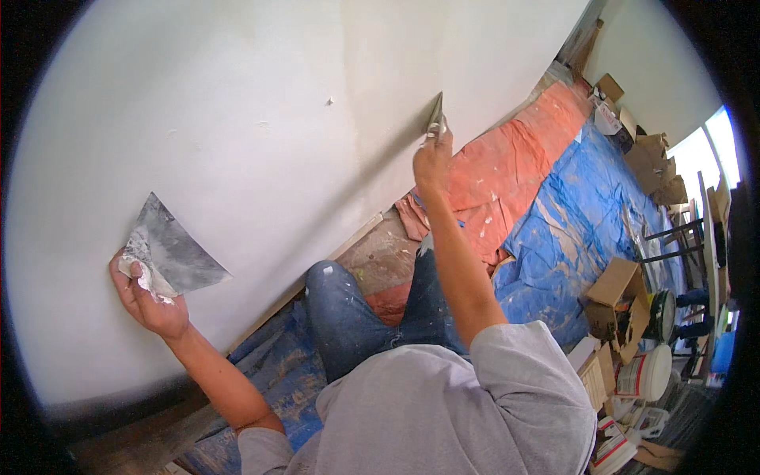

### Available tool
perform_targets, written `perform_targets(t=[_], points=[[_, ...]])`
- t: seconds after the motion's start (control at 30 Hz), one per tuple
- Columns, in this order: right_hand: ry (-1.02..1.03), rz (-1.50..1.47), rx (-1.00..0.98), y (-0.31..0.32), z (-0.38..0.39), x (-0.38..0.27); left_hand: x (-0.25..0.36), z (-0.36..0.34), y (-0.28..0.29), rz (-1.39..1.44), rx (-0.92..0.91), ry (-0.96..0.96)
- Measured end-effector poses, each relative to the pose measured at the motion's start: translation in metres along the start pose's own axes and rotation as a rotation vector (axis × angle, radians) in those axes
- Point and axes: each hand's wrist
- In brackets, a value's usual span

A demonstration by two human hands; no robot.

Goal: Applying and smoothing plaster or putty onto a wall using two putty knives.

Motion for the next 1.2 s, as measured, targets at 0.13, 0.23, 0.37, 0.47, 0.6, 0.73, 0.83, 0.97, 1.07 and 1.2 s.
perform_targets(t=[0.13,0.23,0.37,0.47,0.6,0.73,0.83,0.97,1.07,1.2], points=[[0.045,0.061,0.003,-0.023,0.078,-0.013,0.0,0.001,-0.008,0.01,-0.033,-0.006],[0.286,0.177,-0.139,0.007,0.161,-0.051,0.006,0.005,-0.007,-0.09,0.06,-0.046],[0.379,0.141,-0.296,0.056,0.153,-0.011,0.002,-0.001,-0.003,-0.066,0.008,-0.069],[0.255,0.166,-0.1,0.054,0.087,0.001,0.005,0.001,-0.001,-0.059,0.011,-0.051],[-0.014,0.078,-0.014,0.015,0.0,0.004,-0.003,-0.004,0.002,0.021,-0.033,0.011],[-0.028,-0.073,0.019,-0.011,0.026,-0.024,0.0,0.0,-0.003,-0.009,-0.032,0.0],[0.123,0.017,-0.052,-0.01,0.11,-0.04,0.0,0.0,-0.008,-0.01,-0.034,-0.028],[0.365,0.138,-0.343,0.043,0.177,-0.062,-0.001,-0.002,0.003,0.008,-0.036,-0.026],[0.295,0.146,-0.323,0.061,0.164,-0.008,-0.001,-0.004,0.001,-0.008,-0.063,-0.021],[-0.008,0.055,-0.147,0.039,0.072,0.023,0.004,-0.002,0.001,-0.015,-0.035,-0.028]])
Point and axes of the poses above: each hand's wrist, its own z-axis away from the middle knuckle, its own y-axis out of the back of the hand, x = y × z, and after that the axes turned 15 degrees about x, right-handed
